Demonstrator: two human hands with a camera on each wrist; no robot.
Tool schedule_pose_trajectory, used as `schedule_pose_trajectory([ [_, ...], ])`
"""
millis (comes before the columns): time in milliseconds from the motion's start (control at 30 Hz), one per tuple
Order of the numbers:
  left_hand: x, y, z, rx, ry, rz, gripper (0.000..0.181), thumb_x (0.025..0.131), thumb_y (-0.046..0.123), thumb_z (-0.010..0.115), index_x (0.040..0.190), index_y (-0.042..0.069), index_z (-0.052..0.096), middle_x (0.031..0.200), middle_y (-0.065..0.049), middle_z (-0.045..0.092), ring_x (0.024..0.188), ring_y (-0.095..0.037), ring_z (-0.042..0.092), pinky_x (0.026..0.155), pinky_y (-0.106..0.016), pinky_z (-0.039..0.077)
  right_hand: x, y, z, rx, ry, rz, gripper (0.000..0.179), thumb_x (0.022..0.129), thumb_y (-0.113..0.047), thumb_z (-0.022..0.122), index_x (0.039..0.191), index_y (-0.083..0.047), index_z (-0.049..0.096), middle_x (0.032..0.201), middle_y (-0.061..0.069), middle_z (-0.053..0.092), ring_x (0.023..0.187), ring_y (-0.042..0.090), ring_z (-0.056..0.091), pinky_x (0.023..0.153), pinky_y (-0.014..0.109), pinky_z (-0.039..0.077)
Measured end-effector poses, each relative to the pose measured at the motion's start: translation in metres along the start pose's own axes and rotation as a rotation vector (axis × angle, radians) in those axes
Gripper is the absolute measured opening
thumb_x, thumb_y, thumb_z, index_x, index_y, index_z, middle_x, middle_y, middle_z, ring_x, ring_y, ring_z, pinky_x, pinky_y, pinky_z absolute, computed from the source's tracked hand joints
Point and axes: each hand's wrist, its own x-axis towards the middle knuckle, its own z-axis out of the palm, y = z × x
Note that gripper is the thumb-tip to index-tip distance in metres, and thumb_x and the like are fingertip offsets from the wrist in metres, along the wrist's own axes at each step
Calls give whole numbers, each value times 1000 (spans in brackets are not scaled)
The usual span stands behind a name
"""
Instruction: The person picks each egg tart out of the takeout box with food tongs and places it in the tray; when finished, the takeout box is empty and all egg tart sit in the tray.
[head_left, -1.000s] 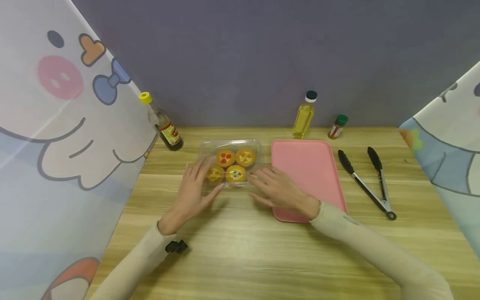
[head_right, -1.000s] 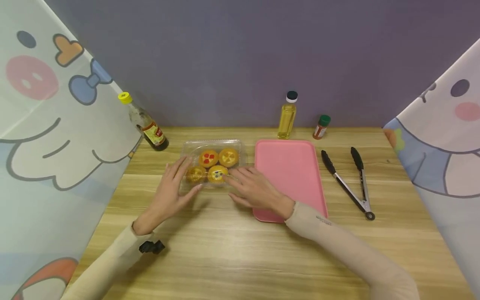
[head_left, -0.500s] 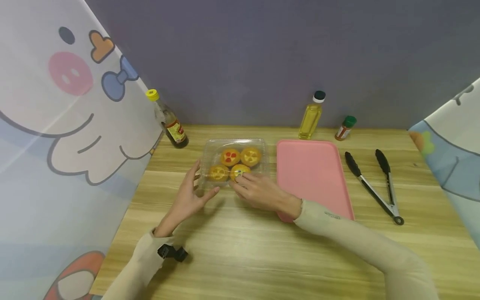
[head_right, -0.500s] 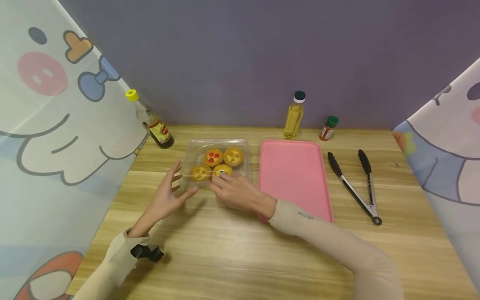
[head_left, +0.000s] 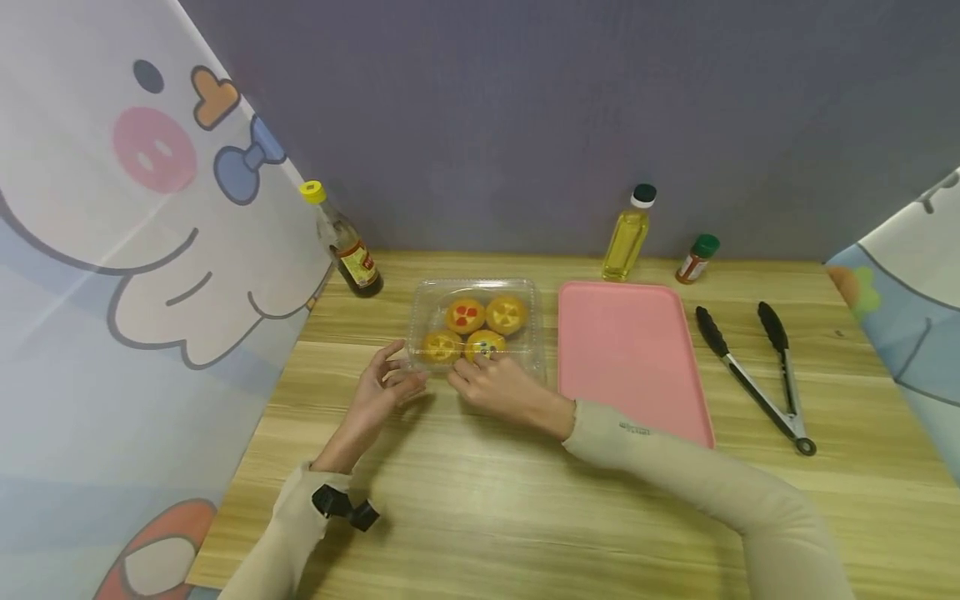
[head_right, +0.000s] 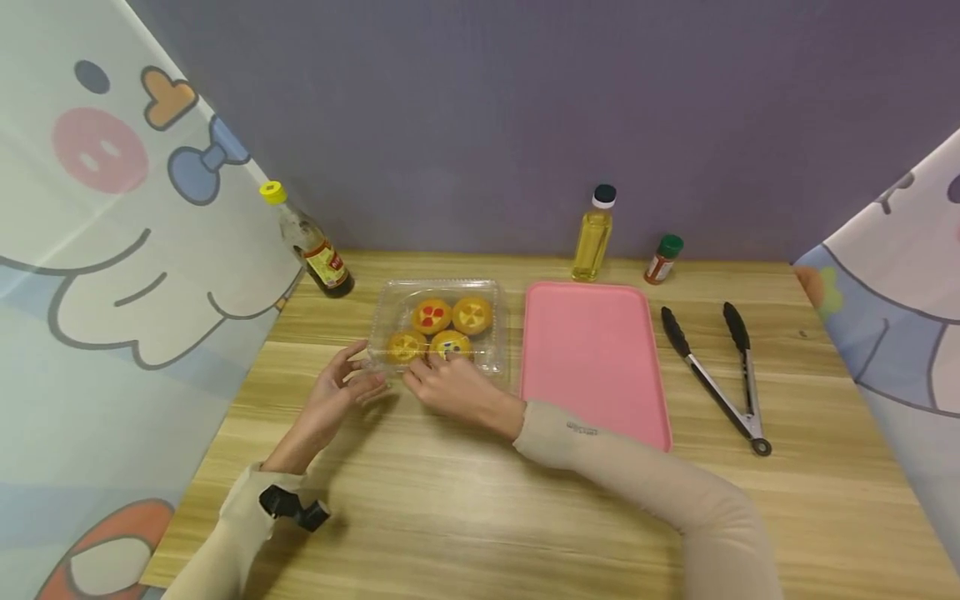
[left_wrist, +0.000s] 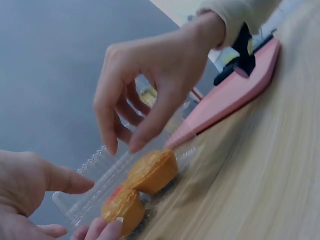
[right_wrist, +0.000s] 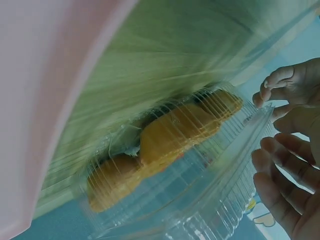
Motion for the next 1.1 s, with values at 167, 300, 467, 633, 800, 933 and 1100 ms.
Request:
schedule_pose_trajectory([
  [167,2,-4,3,-122,7,-21,81,98,-1,64,165,17,21,131,-11,48,102,-14,72,100,-29,60,3,-1,2,-31,-55,5,9,98,-14,67,105,-17,73,99,-6,76,83,12,75,48,20,54],
  [300,2,-7,7,-220,24,-31,78,100,-6,59,164,18,22,122,-5,51,103,-13,73,104,-30,59,6,-3,3,-58,-88,0,8,99,-15,68,103,-17,74,101,-7,76,85,11,75,49,18,54],
  [467,2,-6,12,-286,64,-41,77,100,-7,60,163,18,24,113,0,54,95,-8,75,96,-24,61,11,-5,5,-76,-88,-20,8,100,-17,67,99,-18,75,97,-7,76,81,10,75,49,17,54],
  [633,3,-7,16,-360,76,-27,75,100,-9,58,163,17,24,109,-2,57,95,-11,75,96,-25,61,15,-7,7,-79,-75,-25,8,100,-19,68,99,-19,76,98,-6,76,78,10,73,50,17,53],
  [800,3,-8,21,-393,111,-19,73,100,-11,54,162,16,27,109,-4,59,96,-12,74,100,-25,60,17,-10,9,-78,-64,-9,10,100,-19,66,104,-20,76,99,-7,75,80,10,73,50,18,54],
  [933,3,-7,23,-400,142,-22,71,99,-11,54,161,15,30,111,-6,57,96,-12,74,101,-25,59,19,-13,10,-91,-60,5,11,101,-19,66,105,-20,76,99,-6,74,84,10,73,53,19,57],
  [1100,3,-8,24,-403,154,-23,70,100,-11,55,160,15,31,108,-5,58,95,-11,73,102,-27,59,22,-16,13,-113,-40,22,10,101,-19,66,100,-20,76,96,-6,72,81,9,71,54,18,57],
])
